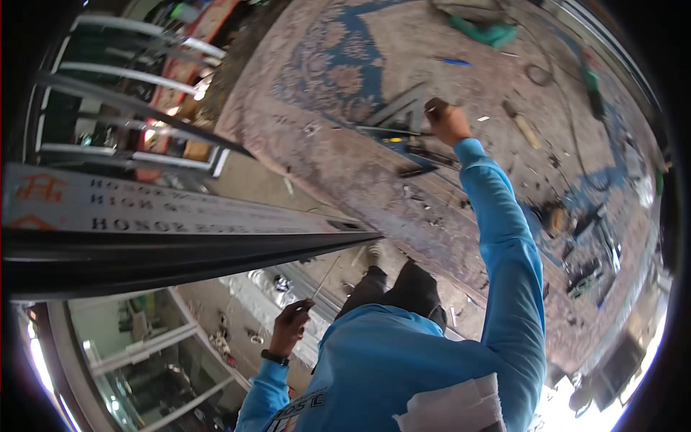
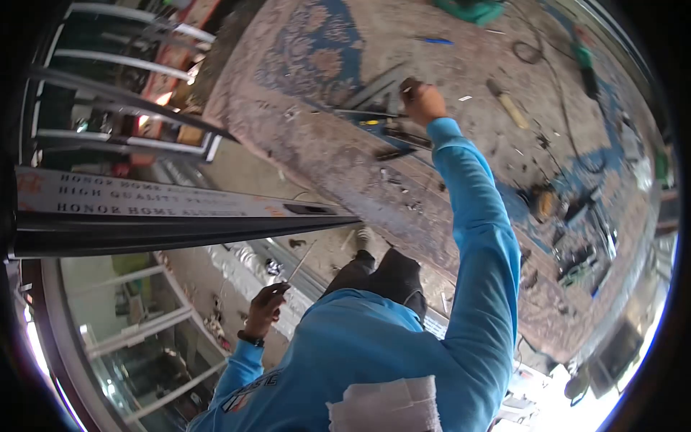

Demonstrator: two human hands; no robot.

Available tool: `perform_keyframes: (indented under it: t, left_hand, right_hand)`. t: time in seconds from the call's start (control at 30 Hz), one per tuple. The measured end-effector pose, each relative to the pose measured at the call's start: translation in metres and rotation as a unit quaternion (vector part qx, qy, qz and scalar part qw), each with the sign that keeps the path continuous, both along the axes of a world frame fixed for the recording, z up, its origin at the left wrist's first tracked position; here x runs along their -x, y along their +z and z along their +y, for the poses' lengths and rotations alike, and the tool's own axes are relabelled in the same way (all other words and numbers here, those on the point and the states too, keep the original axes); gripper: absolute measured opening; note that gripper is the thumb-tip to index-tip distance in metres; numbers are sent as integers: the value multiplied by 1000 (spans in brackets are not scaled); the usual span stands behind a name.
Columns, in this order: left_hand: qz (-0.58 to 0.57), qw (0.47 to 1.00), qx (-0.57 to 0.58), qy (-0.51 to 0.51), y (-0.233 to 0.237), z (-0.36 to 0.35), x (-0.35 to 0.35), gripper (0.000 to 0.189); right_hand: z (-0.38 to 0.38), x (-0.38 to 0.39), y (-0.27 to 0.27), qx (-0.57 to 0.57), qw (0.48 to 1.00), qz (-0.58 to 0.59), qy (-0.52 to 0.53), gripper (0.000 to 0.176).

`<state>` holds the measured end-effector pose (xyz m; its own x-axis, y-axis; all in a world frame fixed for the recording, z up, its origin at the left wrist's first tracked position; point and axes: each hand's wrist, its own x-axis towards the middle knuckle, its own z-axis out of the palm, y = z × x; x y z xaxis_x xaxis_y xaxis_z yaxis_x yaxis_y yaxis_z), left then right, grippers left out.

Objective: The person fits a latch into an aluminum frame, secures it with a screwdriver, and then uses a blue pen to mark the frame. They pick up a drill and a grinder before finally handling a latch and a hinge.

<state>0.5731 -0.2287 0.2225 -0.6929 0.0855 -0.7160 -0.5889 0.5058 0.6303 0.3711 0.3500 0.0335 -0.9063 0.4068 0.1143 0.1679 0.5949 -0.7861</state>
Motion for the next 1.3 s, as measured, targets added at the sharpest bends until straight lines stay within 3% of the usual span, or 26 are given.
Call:
perform_keyframes:
  t: [0.13,0.2,0.3,0.43,0.53,0.57,0.67,0.7,0.73,0.8,0.83,0.87,1.0,1.07,1.1,1.17,1.3]
  left_hand:
    - [-22,998,3,57,-11,8,-19,36]
    - [-6,997,14,70,-10,15,-28,37]
    - [2,991,49,125,-5,16,-46,38]
    - [29,975,74,206,-8,0,-85,38]
    - [34,969,70,233,-6,-5,-96,37]
    - [33,969,65,237,-4,-5,-97,37]
    - [72,979,24,187,-2,-11,-77,37]
    - [69,978,1,196,2,-13,-68,37]
    - [94,982,-12,165,8,-13,-57,38]
    - [139,986,-45,80,26,-16,-36,39]
    - [153,986,-61,33,36,-21,-27,40]
    - [144,986,-81,14,45,-27,-21,42]
    - [285,927,-98,-223,74,-15,9,42]
    - [356,866,-106,-334,78,-6,24,40]
    - [343,860,-93,-366,85,-5,30,40]
    - [396,827,-118,-380,74,-14,35,40]
    - [440,801,-128,-385,74,-37,37,42]
  right_hand:
    - [-116,92,-12,-55,973,-9,224,22]
    - [-169,139,-24,-94,979,-66,168,24]
    - [-203,194,-48,-71,989,-52,115,26]
    - [-194,196,-21,-171,943,-159,235,29]
    - [-213,175,-44,-254,935,-67,237,37]
    - [-214,167,-43,-248,941,-68,219,29]
    - [-203,152,-44,-11,994,9,111,22]
    - [-201,133,-52,109,987,113,25,21]
    - [-198,121,-65,546,835,70,0,19]
    - [-184,23,-13,567,807,152,-56,18]
    - [-185,-31,19,640,749,144,-94,21]
    - [-190,-80,25,653,734,166,-85,24]
    - [-250,-222,98,729,673,32,-122,18]
    - [-286,-240,136,786,608,36,-103,17]
    - [-301,-242,144,796,596,62,-89,17]
    - [-315,-236,154,809,574,117,-46,16]
    - [-335,-236,162,797,592,114,-34,18]
